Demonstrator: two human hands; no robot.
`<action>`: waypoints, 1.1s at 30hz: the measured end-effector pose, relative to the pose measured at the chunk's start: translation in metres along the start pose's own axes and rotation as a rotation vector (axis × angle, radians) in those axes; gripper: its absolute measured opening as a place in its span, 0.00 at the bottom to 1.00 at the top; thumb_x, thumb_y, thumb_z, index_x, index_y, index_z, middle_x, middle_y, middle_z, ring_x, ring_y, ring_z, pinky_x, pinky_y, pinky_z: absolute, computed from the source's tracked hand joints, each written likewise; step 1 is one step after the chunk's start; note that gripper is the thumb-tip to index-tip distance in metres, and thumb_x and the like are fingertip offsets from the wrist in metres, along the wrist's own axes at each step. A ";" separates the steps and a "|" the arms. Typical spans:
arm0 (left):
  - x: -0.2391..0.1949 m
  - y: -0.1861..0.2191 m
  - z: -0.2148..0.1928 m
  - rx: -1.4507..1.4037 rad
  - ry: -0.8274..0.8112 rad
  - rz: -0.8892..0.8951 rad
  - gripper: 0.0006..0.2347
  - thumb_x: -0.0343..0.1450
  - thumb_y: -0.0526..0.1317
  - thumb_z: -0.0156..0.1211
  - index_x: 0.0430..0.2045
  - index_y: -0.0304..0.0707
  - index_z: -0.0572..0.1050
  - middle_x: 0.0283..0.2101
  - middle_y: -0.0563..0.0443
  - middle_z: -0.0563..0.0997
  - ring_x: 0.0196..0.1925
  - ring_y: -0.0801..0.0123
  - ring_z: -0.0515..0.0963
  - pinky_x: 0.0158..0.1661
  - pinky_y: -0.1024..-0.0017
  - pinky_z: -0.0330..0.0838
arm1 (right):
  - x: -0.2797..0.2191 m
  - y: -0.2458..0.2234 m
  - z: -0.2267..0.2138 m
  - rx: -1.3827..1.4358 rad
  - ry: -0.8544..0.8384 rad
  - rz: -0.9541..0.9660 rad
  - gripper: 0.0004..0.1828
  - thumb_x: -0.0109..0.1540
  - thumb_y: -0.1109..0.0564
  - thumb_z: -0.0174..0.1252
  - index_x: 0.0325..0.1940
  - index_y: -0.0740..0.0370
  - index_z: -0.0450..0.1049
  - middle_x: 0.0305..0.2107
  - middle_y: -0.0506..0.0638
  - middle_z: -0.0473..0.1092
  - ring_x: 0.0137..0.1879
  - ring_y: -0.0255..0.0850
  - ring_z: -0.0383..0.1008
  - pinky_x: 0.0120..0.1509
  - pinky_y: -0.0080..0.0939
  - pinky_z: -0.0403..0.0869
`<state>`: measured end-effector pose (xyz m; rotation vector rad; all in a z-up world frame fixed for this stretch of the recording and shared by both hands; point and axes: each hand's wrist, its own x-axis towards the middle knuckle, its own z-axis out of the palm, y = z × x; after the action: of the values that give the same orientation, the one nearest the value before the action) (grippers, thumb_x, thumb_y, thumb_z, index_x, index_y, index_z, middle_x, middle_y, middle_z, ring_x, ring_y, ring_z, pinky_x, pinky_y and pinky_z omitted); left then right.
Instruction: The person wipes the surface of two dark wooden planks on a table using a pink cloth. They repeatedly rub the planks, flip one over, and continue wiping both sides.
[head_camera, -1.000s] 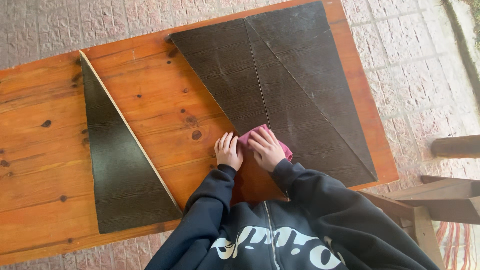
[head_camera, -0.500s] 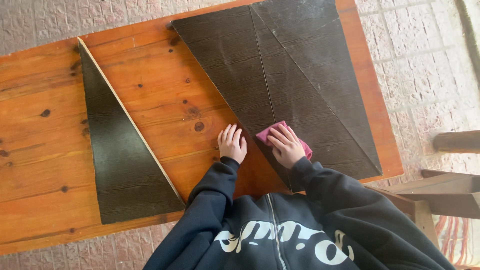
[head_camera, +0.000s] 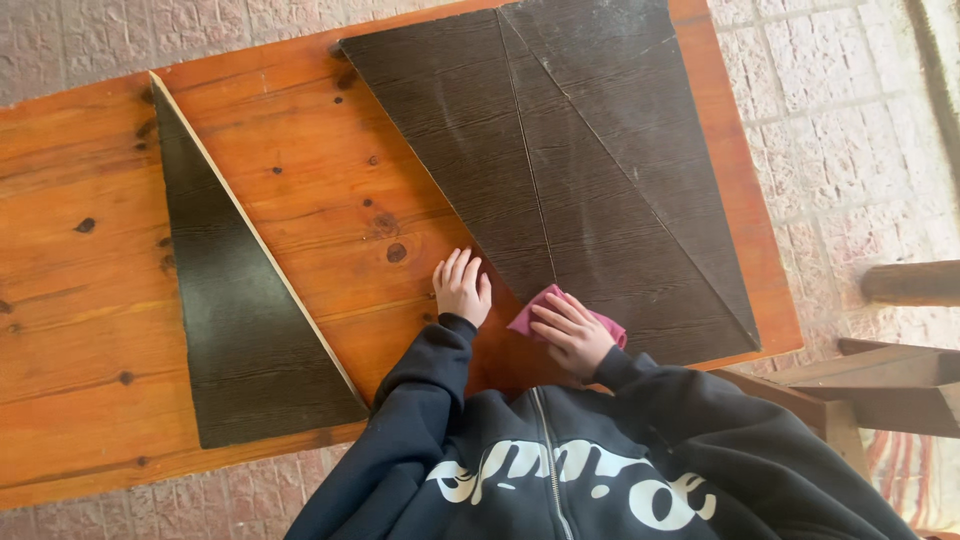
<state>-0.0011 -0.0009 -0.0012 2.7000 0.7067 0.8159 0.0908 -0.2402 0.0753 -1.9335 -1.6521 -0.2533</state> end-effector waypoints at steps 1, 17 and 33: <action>0.002 -0.001 -0.001 0.007 -0.001 0.007 0.13 0.68 0.44 0.58 0.46 0.47 0.78 0.59 0.52 0.77 0.66 0.62 0.71 0.65 0.55 0.58 | 0.002 0.006 0.000 0.004 0.009 0.003 0.25 0.49 0.56 0.57 0.51 0.46 0.79 0.60 0.45 0.73 0.69 0.50 0.69 0.74 0.55 0.63; 0.000 0.000 -0.004 0.007 -0.046 0.022 0.13 0.68 0.44 0.58 0.46 0.47 0.77 0.59 0.52 0.76 0.66 0.61 0.71 0.65 0.55 0.58 | -0.002 -0.004 -0.005 0.132 0.052 -0.068 0.22 0.53 0.57 0.54 0.50 0.52 0.79 0.56 0.49 0.75 0.67 0.54 0.71 0.73 0.59 0.65; 0.000 0.002 -0.003 0.008 0.017 0.011 0.14 0.67 0.44 0.60 0.45 0.46 0.78 0.58 0.52 0.77 0.65 0.61 0.72 0.65 0.55 0.59 | 0.032 0.001 0.020 0.039 0.057 -0.126 0.21 0.54 0.55 0.55 0.51 0.48 0.79 0.56 0.47 0.75 0.66 0.51 0.72 0.73 0.57 0.66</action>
<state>-0.0022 -0.0029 0.0020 2.7094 0.7008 0.8418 0.0941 -0.2025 0.0745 -1.7800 -1.7306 -0.3200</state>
